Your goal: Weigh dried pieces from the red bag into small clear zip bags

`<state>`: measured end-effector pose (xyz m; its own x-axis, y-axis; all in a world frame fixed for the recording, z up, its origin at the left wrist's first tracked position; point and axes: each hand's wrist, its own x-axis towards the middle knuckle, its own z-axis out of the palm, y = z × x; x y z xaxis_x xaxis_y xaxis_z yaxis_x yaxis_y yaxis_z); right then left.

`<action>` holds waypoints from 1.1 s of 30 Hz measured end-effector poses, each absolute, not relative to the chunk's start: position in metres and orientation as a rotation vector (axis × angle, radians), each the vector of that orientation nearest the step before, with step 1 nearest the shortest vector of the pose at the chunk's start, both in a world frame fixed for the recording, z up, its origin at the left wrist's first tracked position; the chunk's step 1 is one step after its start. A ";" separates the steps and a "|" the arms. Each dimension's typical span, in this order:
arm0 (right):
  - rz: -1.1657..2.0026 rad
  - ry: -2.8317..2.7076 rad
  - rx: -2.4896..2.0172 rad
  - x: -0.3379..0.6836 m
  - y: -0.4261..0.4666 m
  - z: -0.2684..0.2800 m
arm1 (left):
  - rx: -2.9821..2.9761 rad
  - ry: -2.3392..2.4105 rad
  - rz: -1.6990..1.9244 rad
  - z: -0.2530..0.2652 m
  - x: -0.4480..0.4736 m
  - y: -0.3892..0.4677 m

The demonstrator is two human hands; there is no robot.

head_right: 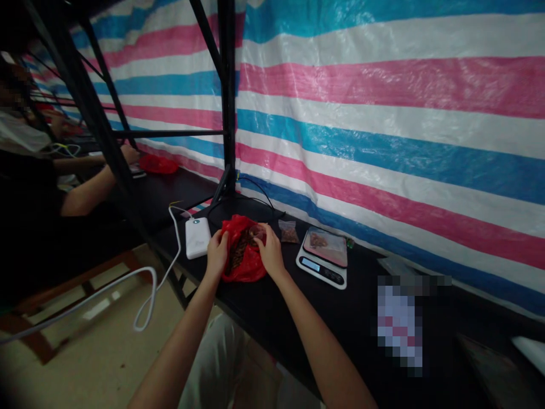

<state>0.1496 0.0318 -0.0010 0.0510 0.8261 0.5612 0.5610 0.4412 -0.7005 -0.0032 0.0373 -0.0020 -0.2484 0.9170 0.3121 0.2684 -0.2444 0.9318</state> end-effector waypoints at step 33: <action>0.049 -0.762 -1.207 0.349 -0.044 0.008 | 2.589 0.402 0.832 0.045 0.234 0.058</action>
<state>0.3485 -0.0437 0.0085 0.7548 0.4209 0.5031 0.3529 0.3859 -0.8524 0.2341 0.0579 0.0454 0.7825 0.3806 0.4928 0.1490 -0.8829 0.4454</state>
